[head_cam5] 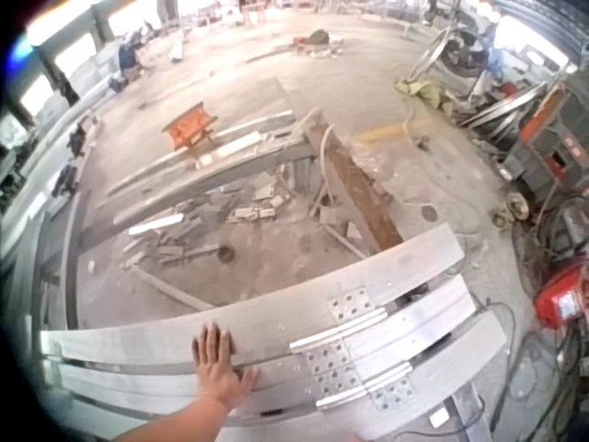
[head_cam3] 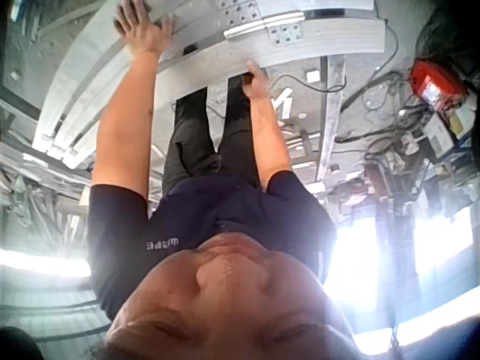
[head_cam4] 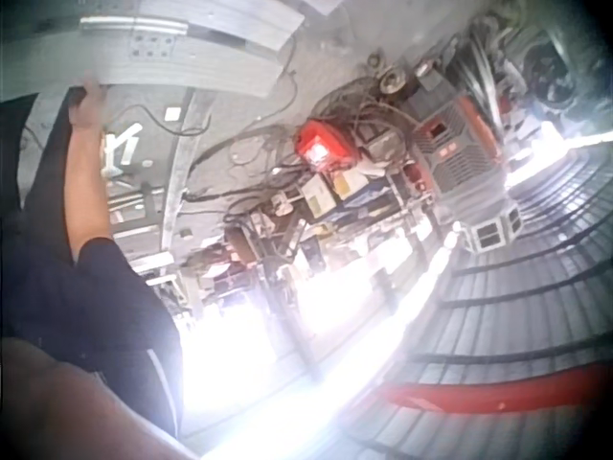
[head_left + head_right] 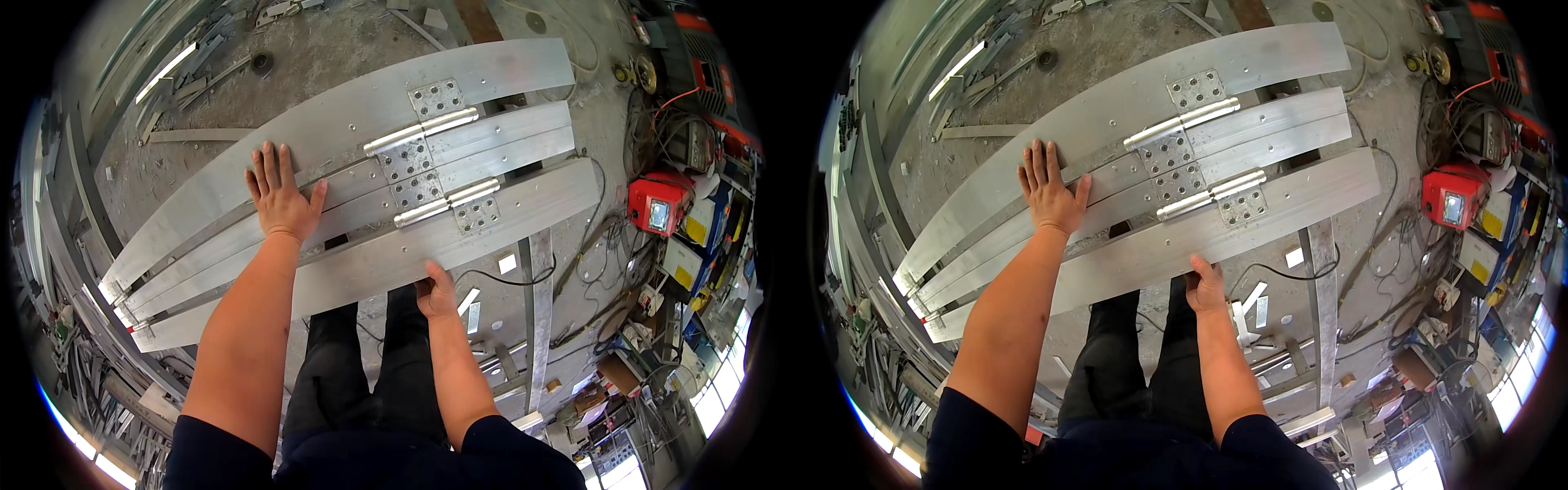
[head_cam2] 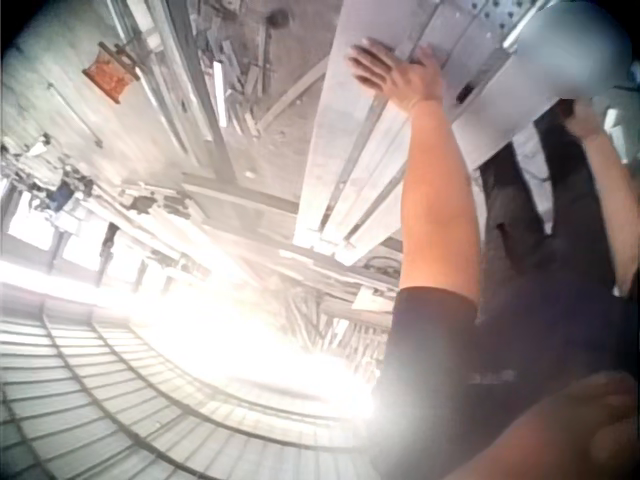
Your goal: The person uses a cordless drill to fasten metal brackets onto long aluminum beams, then lifts and positions the beams into a frame structure on the floor. They adjust the beams and walk to a nearby machine to retrieve a small item before returning to the frame.
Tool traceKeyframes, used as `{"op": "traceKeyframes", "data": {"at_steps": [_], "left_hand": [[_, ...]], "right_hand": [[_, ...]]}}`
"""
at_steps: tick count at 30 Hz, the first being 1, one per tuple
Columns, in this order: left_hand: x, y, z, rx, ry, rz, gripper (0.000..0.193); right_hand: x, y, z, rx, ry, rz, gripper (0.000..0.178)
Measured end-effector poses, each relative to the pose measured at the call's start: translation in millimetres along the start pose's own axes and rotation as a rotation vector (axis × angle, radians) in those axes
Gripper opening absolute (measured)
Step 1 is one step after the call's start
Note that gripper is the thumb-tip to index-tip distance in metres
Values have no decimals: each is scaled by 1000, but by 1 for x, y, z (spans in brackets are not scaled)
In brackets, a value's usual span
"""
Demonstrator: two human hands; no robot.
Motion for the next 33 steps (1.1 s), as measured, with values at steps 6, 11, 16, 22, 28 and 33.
{"op": "traceKeyframes", "data": {"at_steps": [6, 11, 16, 22, 28, 33], "left_hand": [[-2, 1, 1, -18, 4, -42, 88], [-6, 2, 3, -17, -2, -58, 88], [-2, 2, -2, -27, -15, -74, 88], [-2, 4, -2, -7, -48, -52, 88], [6, -1, -14, -45, -42, -135, 93], [2, 6, -9, 24, -165, -177, 92]], "right_hand": [[-29, 28, -1, 90, 23, -68, 49], [-37, 44, 3, 124, 102, -148, 51], [-31, 42, -4, 117, 104, -168, 50], [-26, 40, -13, 95, 35, -163, 40], [-52, 37, -9, 137, -57, -107, 49], [-72, 31, -3, 206, 47, -175, 73]]}}
Point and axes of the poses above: each hand's wrist, its own y-axis towards the middle knuckle, its own x-axis out of the palm, z = x × y, the point moved 4 cm from there along y, towards the middle knuckle, and after that the axes turned 10 degrees about -x, right-handed, at the moved point
